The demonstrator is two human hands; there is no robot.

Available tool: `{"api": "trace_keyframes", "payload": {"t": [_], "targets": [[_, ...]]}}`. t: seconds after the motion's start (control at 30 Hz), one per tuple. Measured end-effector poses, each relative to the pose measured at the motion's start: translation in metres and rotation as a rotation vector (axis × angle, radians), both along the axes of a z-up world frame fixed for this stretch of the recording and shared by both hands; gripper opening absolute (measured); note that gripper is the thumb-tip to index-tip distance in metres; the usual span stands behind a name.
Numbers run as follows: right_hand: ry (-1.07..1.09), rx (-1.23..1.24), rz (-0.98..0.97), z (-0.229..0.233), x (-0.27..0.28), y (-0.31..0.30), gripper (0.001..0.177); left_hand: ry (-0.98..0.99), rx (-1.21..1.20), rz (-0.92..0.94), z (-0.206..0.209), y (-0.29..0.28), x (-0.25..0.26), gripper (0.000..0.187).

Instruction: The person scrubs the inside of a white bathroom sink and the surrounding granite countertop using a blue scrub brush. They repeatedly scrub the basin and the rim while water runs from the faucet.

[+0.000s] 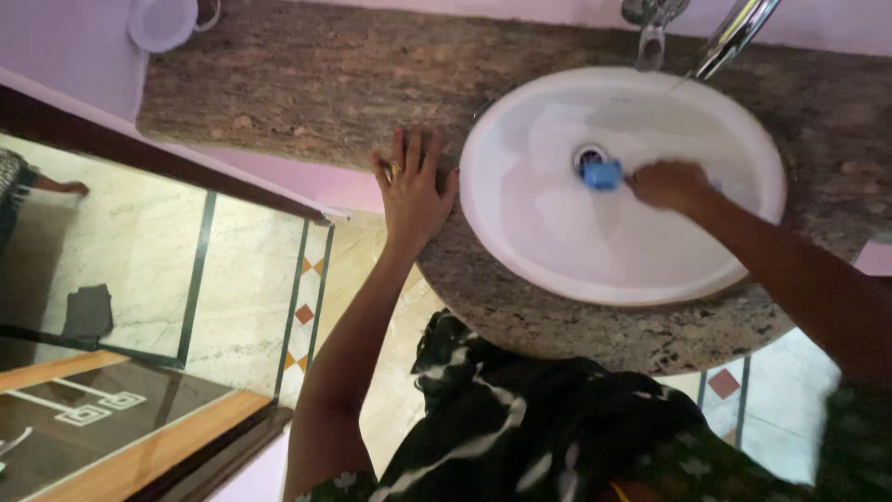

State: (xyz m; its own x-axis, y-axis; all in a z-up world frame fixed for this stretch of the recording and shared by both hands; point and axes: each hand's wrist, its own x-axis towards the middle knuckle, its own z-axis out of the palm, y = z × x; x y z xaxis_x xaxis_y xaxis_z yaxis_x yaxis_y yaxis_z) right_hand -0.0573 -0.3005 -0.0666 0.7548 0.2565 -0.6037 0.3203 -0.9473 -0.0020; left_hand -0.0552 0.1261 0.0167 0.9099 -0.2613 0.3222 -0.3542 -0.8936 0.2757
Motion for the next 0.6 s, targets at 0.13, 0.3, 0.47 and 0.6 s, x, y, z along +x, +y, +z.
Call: {"api": "trace_keyframes", "payload": {"t": [0.13, 0.3, 0.47, 0.6], "targets": [[-0.200, -0.087, -0.109, -0.004, 0.035, 0.043, 0.033, -0.051, -0.010, -0.019, 0.000, -0.001, -0.005, 0.063], [0.160, 0.373, -0.126, -0.012, -0.015, 0.090, 0.066, -0.031, -0.006, -0.013, -0.002, 0.000, -0.002, 0.063], [0.053, 0.087, -0.108, -0.016, -0.030, -0.034, 0.040, -0.009, -0.012, -0.002, -0.004, -0.001, -0.001, 0.061], [-0.152, -0.087, -0.311, -0.036, 0.034, -0.024, 0.033, -0.024, -0.018, 0.001, -0.004, -0.002, -0.004, 0.063]]}}
